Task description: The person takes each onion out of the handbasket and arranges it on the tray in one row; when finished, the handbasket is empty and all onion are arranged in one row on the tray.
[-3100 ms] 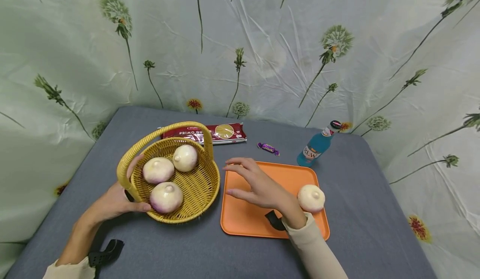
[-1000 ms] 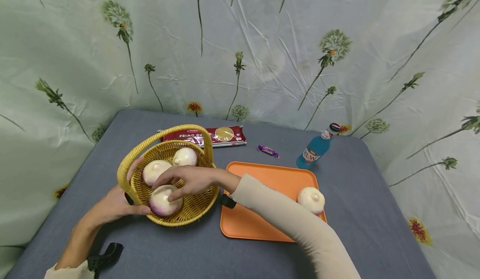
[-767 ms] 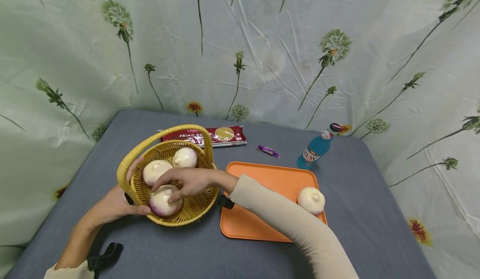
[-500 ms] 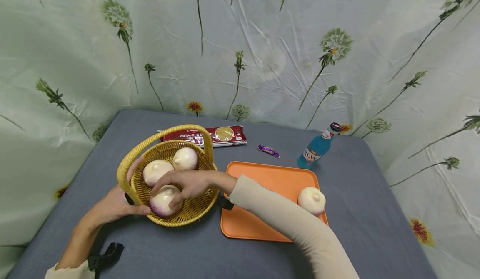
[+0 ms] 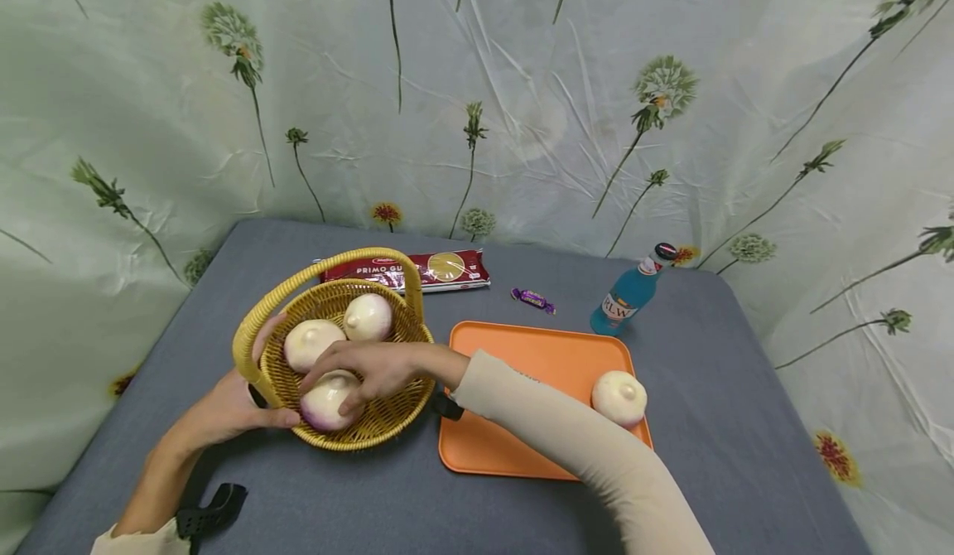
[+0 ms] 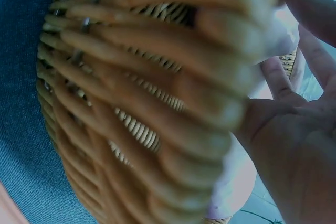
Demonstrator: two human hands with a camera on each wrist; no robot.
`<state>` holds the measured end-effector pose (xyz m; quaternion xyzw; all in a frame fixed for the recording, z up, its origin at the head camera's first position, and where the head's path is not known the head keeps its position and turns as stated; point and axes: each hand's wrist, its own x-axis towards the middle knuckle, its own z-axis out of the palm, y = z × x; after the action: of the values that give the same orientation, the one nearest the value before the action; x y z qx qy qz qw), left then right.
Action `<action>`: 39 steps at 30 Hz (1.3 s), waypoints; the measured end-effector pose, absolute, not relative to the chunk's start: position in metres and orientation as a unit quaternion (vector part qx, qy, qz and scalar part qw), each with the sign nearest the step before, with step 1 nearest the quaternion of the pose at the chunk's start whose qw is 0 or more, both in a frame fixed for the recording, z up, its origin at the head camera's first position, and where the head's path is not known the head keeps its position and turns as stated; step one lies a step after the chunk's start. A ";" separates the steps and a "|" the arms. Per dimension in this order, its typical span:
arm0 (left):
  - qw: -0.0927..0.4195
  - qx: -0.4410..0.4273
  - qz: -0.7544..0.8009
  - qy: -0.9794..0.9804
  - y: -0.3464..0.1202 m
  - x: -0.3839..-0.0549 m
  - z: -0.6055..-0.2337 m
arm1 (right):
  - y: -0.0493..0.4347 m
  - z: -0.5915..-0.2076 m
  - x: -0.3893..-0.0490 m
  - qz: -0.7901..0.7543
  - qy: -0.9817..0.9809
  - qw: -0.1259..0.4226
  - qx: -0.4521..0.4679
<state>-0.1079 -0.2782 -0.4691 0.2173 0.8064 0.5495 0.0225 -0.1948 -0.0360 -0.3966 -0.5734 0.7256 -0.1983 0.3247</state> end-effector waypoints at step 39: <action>0.028 0.217 0.553 0.804 -0.279 -0.107 -0.469 | -0.013 -0.390 -0.192 -0.255 0.728 0.288 -0.567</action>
<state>-0.1074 -0.2788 -0.4691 0.2175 0.8038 0.5531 0.0278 -0.1915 -0.0133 -0.3898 -0.5668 0.7283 -0.2553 0.2884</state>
